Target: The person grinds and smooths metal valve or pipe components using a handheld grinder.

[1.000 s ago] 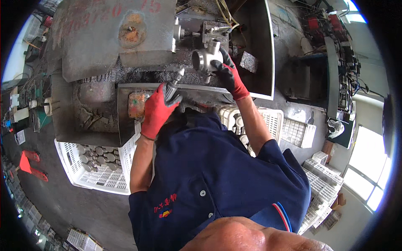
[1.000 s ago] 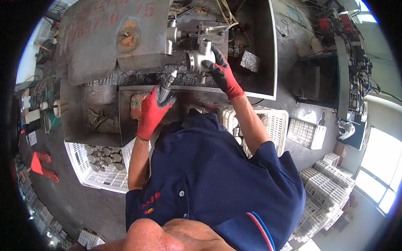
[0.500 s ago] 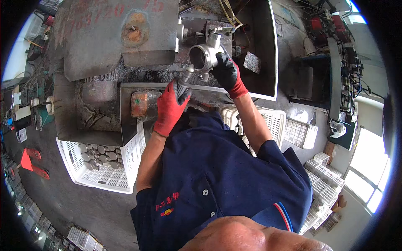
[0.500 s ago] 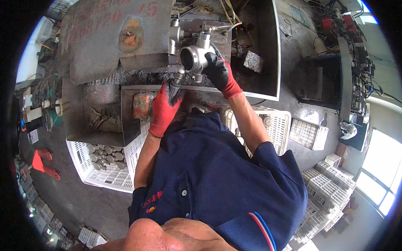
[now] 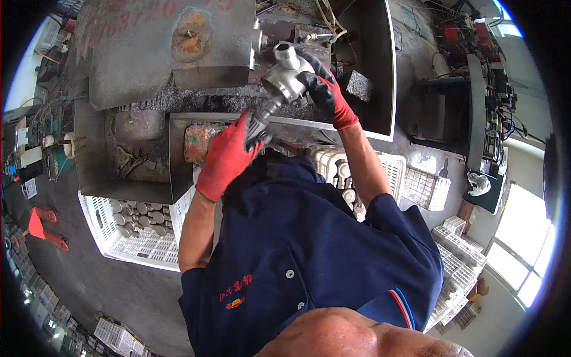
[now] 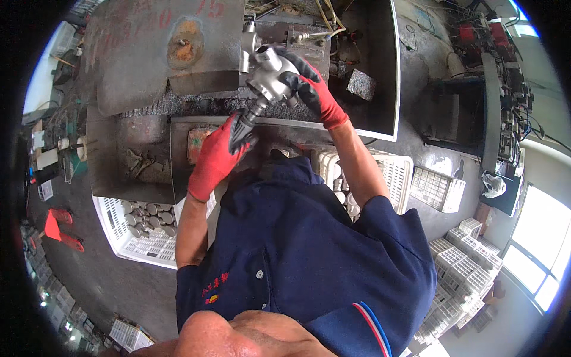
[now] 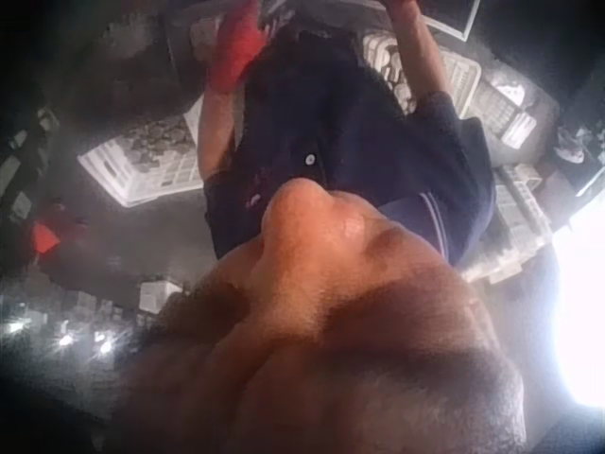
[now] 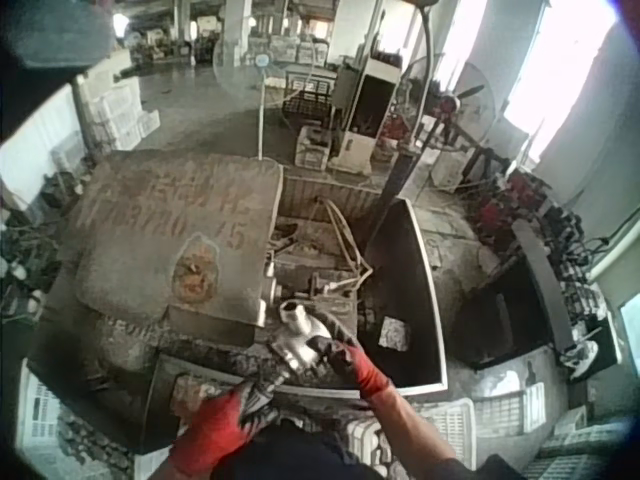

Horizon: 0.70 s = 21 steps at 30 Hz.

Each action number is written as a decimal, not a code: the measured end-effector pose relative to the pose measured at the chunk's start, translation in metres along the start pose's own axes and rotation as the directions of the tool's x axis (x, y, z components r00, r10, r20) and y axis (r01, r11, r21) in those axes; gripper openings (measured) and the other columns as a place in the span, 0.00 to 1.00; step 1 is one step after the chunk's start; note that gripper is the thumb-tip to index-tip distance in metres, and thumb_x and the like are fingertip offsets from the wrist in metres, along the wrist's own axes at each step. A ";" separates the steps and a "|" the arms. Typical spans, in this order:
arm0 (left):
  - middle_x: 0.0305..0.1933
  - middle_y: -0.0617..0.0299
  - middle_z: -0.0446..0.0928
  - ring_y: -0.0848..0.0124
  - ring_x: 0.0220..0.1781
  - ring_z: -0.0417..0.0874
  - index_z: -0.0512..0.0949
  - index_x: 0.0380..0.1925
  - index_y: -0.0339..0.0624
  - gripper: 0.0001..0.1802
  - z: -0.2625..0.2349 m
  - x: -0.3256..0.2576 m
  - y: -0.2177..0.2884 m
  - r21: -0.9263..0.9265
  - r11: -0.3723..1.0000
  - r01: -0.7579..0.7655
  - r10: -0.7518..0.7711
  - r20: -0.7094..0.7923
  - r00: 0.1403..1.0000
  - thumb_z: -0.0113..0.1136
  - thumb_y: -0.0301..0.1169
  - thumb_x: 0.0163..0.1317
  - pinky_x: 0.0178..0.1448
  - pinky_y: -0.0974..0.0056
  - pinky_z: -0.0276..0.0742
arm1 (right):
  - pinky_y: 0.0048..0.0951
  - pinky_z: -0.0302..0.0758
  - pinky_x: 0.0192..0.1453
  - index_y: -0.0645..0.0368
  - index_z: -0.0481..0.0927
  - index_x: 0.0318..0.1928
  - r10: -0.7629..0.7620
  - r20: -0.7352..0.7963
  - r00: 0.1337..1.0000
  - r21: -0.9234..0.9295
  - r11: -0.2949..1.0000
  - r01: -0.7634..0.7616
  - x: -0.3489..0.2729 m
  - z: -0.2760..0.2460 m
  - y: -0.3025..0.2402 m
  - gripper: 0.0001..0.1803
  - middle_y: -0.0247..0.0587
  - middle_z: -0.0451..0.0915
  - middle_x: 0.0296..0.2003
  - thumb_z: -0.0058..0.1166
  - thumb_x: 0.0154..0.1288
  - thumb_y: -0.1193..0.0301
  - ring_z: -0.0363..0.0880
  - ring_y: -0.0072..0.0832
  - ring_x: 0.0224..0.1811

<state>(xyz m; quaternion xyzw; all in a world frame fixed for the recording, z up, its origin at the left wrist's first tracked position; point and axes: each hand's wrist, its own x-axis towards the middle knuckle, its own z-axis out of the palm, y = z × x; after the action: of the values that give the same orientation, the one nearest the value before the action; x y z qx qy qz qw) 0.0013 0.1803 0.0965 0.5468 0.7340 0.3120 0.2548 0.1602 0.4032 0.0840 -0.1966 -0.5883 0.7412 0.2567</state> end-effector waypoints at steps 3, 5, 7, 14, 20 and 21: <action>0.47 0.41 0.80 0.43 0.47 0.82 0.66 0.65 0.39 0.35 -0.014 0.002 0.006 0.122 0.993 -0.006 -0.010 0.133 0.991 0.66 0.38 0.60 0.50 0.48 0.78 | 0.31 0.62 0.72 0.61 0.67 0.70 -0.078 0.211 0.974 -0.205 0.971 0.122 0.005 0.013 -0.025 0.34 0.39 0.72 0.66 0.60 0.67 0.63 0.67 0.27 0.68; 0.46 0.41 0.80 0.44 0.47 0.81 0.66 0.65 0.39 0.35 -0.015 0.006 0.007 0.182 0.983 -0.007 -0.028 0.186 0.982 0.66 0.41 0.61 0.50 0.48 0.77 | 0.32 0.62 0.72 0.60 0.69 0.69 -0.003 0.217 0.976 -0.196 0.979 0.047 0.005 0.010 -0.014 0.33 0.39 0.72 0.66 0.62 0.66 0.64 0.67 0.27 0.68; 0.45 0.41 0.80 0.44 0.47 0.81 0.66 0.66 0.39 0.37 -0.014 0.013 0.008 0.258 0.966 0.028 -0.107 0.299 0.948 0.65 0.45 0.61 0.50 0.47 0.77 | 0.33 0.62 0.73 0.59 0.69 0.69 -0.005 0.324 0.946 -0.367 0.921 0.131 0.005 0.011 -0.004 0.35 0.39 0.73 0.66 0.63 0.65 0.62 0.67 0.29 0.68; 0.54 0.41 0.78 0.46 0.54 0.81 0.65 0.65 0.34 0.43 0.011 -0.020 -0.017 0.217 0.973 0.084 -0.101 0.068 0.993 0.72 0.43 0.55 0.55 0.52 0.78 | 0.30 0.69 0.67 0.57 0.67 0.70 0.105 -0.091 0.990 -0.250 0.960 -0.124 -0.048 -0.012 0.032 0.33 0.37 0.71 0.63 0.56 0.71 0.55 0.69 0.25 0.63; 0.51 0.42 0.81 0.49 0.50 0.84 0.65 0.67 0.36 0.41 0.034 -0.047 -0.056 0.104 0.990 0.093 -0.112 0.197 0.974 0.74 0.34 0.54 0.53 0.53 0.78 | 0.40 0.71 0.67 0.52 0.66 0.67 -0.045 -0.543 0.839 0.452 0.826 0.336 -0.168 -0.072 0.070 0.31 0.37 0.75 0.59 0.48 0.73 0.47 0.73 0.33 0.61; 0.50 0.42 0.81 0.49 0.49 0.84 0.65 0.66 0.36 0.41 0.038 -0.047 -0.062 0.081 0.991 0.108 -0.124 0.240 0.963 0.74 0.33 0.54 0.53 0.53 0.78 | 0.42 0.72 0.64 0.55 0.69 0.65 -0.135 -0.532 0.836 0.495 0.751 0.436 -0.189 -0.066 0.047 0.27 0.40 0.77 0.56 0.48 0.75 0.52 0.76 0.35 0.57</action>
<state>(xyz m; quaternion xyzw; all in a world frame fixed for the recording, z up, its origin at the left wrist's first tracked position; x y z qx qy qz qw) 0.0015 0.1290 0.0265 0.5454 0.7378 0.2018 0.3427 0.3420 0.3301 0.0210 -0.1812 -0.2679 0.7687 0.5519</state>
